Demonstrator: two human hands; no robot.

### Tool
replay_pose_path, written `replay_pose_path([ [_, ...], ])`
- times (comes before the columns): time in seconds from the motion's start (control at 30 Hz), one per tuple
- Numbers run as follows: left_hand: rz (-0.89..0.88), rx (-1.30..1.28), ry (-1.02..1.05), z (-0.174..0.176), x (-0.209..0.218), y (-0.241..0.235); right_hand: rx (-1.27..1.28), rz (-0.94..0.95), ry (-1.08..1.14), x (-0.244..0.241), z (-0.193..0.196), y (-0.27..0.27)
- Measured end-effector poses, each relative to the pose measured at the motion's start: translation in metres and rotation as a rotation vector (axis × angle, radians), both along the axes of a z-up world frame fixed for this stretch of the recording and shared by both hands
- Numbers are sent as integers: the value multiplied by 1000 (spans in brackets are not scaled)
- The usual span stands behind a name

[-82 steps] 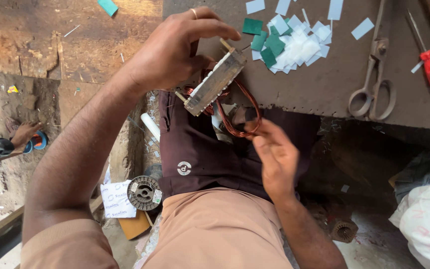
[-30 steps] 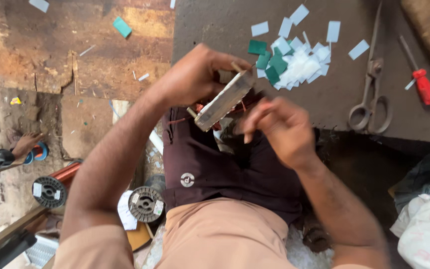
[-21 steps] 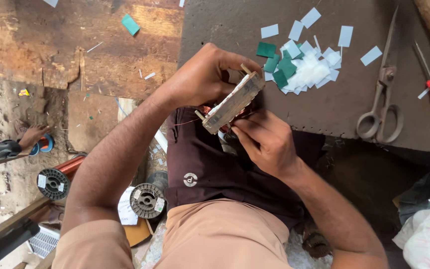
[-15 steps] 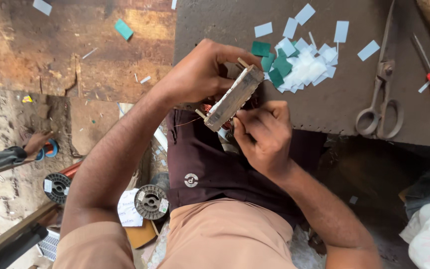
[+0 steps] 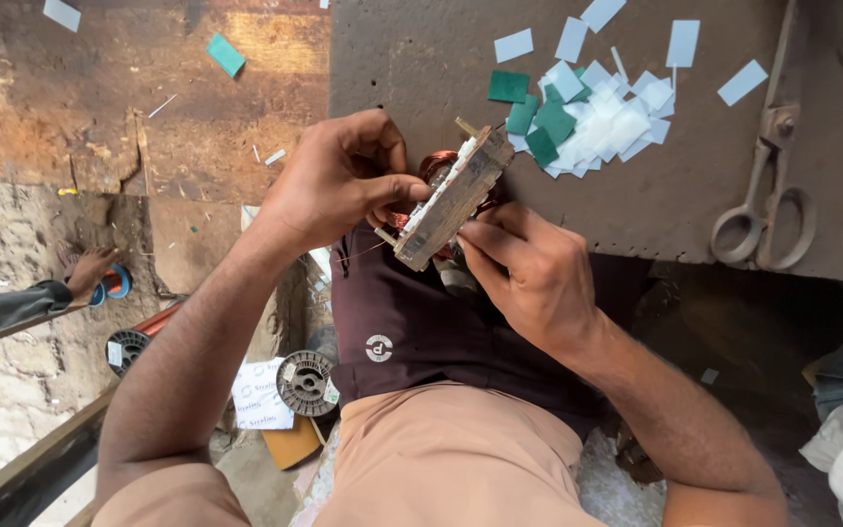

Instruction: The person places copper wire coils into the slots of a metal motor stator, inserting white and green plastic strips as insulators and securing components with tape.

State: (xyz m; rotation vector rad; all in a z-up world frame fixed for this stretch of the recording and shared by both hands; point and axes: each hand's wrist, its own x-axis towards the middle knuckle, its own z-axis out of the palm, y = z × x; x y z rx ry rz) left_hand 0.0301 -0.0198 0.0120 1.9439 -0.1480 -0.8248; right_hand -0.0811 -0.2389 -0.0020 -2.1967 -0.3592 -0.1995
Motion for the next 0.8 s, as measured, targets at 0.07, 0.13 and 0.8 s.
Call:
replay_pose_path([
  [0.07,9,-5,-3,1,2,0,2,-4,-26,3,0,2],
  [0.13,-26,14,-26,2,4,-1,57,-62,27,4,-1,4],
  [0.8,-313,121,-34,12,17,-15,9,-58,-112,4,-9,9],
])
